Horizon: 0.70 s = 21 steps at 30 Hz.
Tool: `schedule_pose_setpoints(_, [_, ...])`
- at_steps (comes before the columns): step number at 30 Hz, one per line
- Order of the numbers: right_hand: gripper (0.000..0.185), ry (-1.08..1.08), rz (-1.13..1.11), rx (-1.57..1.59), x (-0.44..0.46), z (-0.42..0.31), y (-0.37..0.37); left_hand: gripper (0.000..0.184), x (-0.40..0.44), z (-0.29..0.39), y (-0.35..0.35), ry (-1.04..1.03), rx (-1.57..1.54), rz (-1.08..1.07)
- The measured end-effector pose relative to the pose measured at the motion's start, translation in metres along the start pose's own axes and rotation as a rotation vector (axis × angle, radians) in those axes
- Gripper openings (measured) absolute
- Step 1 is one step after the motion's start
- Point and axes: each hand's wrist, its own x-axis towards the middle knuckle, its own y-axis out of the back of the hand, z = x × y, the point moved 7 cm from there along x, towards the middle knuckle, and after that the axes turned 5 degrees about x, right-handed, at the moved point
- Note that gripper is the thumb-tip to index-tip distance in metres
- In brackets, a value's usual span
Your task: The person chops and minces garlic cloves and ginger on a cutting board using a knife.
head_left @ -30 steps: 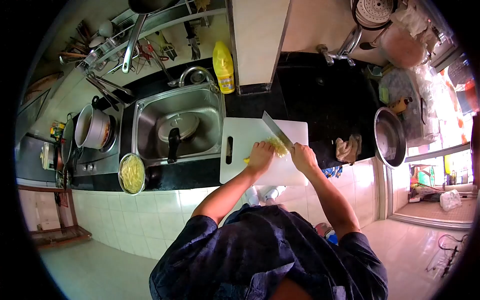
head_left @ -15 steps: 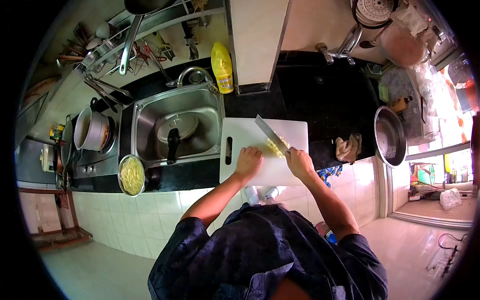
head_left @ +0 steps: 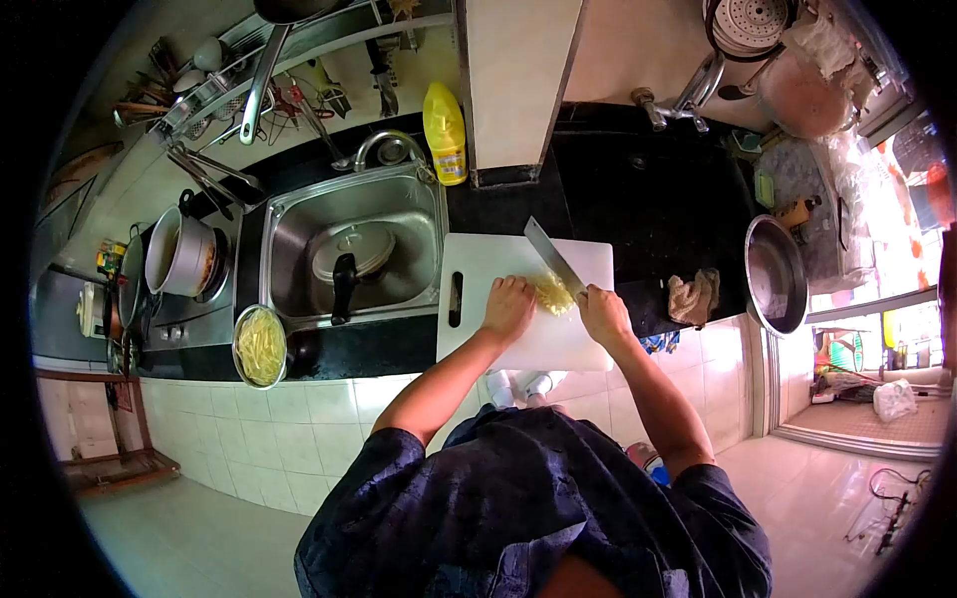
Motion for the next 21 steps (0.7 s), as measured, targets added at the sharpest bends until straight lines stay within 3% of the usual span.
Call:
schedule_pose_setpoints(9, [0.033,0.021,-0.022,0.006,-0.001,0.001,-0.007,0.016,-0.020,0.003,-0.005,-0.017,-0.018,-0.079])
schedule_pose_setpoints(12, [0.035,0.012,-0.012,0.025,-0.007,-0.011,0.001,0.015,-0.028,0.015,-0.001,-0.109,-0.006,-0.047])
schedule_pose_setpoints(21, [0.035,0.059,-0.069,0.037,-0.026,-0.026,-0.008,0.012,-0.032,0.008,0.000,-0.081,-0.036,-0.002])
